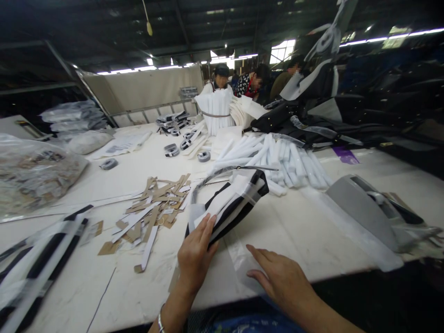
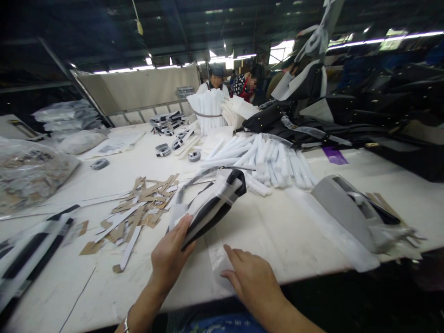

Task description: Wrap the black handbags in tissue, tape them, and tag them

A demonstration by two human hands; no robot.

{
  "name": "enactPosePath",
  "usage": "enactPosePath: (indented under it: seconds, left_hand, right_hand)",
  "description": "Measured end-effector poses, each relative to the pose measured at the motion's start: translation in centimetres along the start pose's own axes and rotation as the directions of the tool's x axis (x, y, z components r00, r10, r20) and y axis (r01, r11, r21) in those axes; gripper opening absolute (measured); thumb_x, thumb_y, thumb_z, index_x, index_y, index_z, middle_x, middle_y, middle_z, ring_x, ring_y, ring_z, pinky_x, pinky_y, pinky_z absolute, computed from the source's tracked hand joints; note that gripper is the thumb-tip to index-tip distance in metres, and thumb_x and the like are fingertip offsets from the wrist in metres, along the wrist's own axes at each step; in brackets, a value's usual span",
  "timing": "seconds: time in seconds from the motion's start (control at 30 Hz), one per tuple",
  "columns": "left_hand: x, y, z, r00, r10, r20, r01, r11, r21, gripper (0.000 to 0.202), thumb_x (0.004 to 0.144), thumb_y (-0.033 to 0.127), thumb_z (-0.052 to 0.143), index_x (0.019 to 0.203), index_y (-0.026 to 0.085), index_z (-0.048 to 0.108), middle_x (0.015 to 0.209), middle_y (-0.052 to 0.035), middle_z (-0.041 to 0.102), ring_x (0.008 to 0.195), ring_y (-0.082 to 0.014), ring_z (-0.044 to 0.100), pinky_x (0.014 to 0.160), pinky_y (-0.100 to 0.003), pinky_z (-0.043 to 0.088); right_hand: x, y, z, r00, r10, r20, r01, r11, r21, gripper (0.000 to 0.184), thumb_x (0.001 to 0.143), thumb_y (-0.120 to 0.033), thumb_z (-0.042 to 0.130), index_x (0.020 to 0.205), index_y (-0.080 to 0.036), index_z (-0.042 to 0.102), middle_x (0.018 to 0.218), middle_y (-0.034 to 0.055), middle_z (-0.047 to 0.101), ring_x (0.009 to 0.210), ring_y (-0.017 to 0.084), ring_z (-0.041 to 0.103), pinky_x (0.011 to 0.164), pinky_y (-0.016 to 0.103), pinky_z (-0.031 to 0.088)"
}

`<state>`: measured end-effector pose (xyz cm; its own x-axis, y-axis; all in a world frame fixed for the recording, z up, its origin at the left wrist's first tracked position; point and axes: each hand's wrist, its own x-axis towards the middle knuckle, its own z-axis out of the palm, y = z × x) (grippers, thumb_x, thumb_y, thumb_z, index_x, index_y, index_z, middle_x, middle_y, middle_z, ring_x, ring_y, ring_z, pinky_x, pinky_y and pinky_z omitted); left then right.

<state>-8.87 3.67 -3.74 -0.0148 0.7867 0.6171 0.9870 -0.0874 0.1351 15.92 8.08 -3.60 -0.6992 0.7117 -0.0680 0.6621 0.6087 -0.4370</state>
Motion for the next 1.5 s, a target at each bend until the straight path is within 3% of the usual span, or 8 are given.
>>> enactPosePath:
  seconds: [0.17, 0.3, 0.57, 0.7, 0.8, 1.03, 1.27, 1.5]
  left_hand:
    - [0.2, 0.7, 0.4, 0.999, 0.050, -0.018, -0.050, 0.999, 0.019, 0.049, 0.096, 0.019, 0.052, 0.145, 0.017, 0.045, 0.140, -0.0111, 0.058, 0.121, -0.0240, 0.062, 0.093, -0.036, 0.055]
    - [0.0, 2.0, 0.9, 0.992, 0.111, -0.065, -0.107, 0.993, 0.056, 0.041, 0.099, 0.021, 0.046, 0.139, 0.019, 0.053, 0.138, -0.0111, 0.060, 0.120, -0.0249, 0.063, 0.091, -0.036, 0.056]
    - [-1.9, 3.5, 2.0, 0.978, 0.184, -0.096, -0.179, 0.982, 0.067, 0.039, 0.102, 0.017, 0.040, 0.136, 0.026, 0.058, 0.136, -0.0079, 0.062, 0.122, -0.0225, 0.062, 0.093, -0.034, 0.056]
    - [-1.9, 3.7, 2.0, 0.969, 0.208, -0.131, -0.196, 0.976, 0.100, 0.038, 0.101, 0.015, 0.044, 0.134, 0.025, 0.059, 0.132, -0.0085, 0.065, 0.119, -0.0228, 0.064, 0.091, -0.034, 0.057]
    - [-2.0, 3.9, 1.7, 0.964, 0.227, -0.141, -0.207, 0.968, 0.140, 0.038, 0.101, 0.014, 0.045, 0.132, 0.028, 0.061, 0.129, -0.0083, 0.067, 0.115, -0.0226, 0.067, 0.088, -0.032, 0.058]
    - [-2.7, 4.3, 1.4, 0.937, 0.301, -0.177, -0.272, 0.947, 0.170, 0.032, 0.100, 0.023, 0.049, 0.128, 0.031, 0.064, 0.121, -0.0057, 0.072, 0.109, -0.0208, 0.070, 0.085, -0.028, 0.059]
    - [-3.1, 4.3, 2.6, 0.927, 0.290, -0.236, -0.255, 0.952, 0.169, 0.031, 0.098, 0.026, 0.054, 0.127, 0.030, 0.065, 0.119, -0.0070, 0.072, 0.108, -0.0220, 0.070, 0.084, -0.028, 0.059]
    - [-3.1, 4.4, 2.4, 0.935, 0.268, -0.232, -0.239, 0.960, 0.146, 0.031, 0.097, 0.025, 0.057, 0.126, 0.030, 0.066, 0.120, -0.0067, 0.072, 0.108, -0.0221, 0.070, 0.086, -0.029, 0.058]
  right_hand:
    - [3.7, 0.0, 3.5, 0.923, -0.385, 0.017, 0.385, 0.923, -0.003, 0.072, 0.090, -0.047, 0.063, 0.150, -0.014, 0.040, 0.154, 0.0156, 0.039, 0.144, 0.034, 0.032, 0.118, 0.055, 0.027]
    - [5.8, -0.9, 4.7, 0.894, -0.446, -0.053, 0.448, 0.893, 0.045, 0.066, 0.091, -0.044, 0.063, 0.147, -0.016, 0.044, 0.148, 0.0134, 0.049, 0.140, 0.032, 0.037, 0.118, 0.054, 0.027]
    - [3.7, -1.1, -1.0, 0.709, -0.600, -0.371, 0.683, 0.715, 0.148, 0.019, 0.097, -0.022, 0.049, 0.098, -0.018, 0.068, 0.085, 0.0077, 0.071, 0.080, 0.020, 0.066, 0.073, 0.031, 0.053]
    - [9.0, -1.7, -6.0, 0.846, -0.355, -0.397, 0.457, 0.867, 0.198, 0.021, 0.098, -0.025, 0.049, 0.096, -0.021, 0.069, 0.096, 0.0071, 0.074, 0.093, 0.020, 0.067, 0.087, 0.031, 0.051]
    - [16.1, -2.0, -7.0, 0.984, -0.164, -0.073, 0.176, 0.961, 0.214, 0.021, 0.096, -0.029, 0.054, 0.106, -0.019, 0.069, 0.106, 0.0060, 0.073, 0.097, 0.019, 0.068, 0.088, 0.030, 0.051]
    - [26.4, -2.8, -1.9, 0.980, 0.080, 0.183, -0.092, 0.994, 0.058, 0.030, 0.093, -0.038, 0.064, 0.110, -0.014, 0.065, 0.114, 0.0088, 0.066, 0.104, 0.023, 0.064, 0.092, 0.045, 0.052]
    - [27.8, -2.1, -0.7, 0.945, 0.170, 0.280, -0.238, 0.944, 0.227, 0.030, 0.095, -0.035, 0.062, 0.117, -0.015, 0.062, 0.116, 0.0072, 0.063, 0.099, 0.022, 0.064, 0.085, 0.041, 0.056]
    - [28.1, -2.4, -1.4, 0.967, 0.181, 0.179, -0.253, 0.751, 0.610, 0.029, 0.097, -0.035, 0.059, 0.117, -0.014, 0.061, 0.108, 0.0067, 0.065, 0.089, 0.017, 0.066, 0.076, 0.036, 0.058]
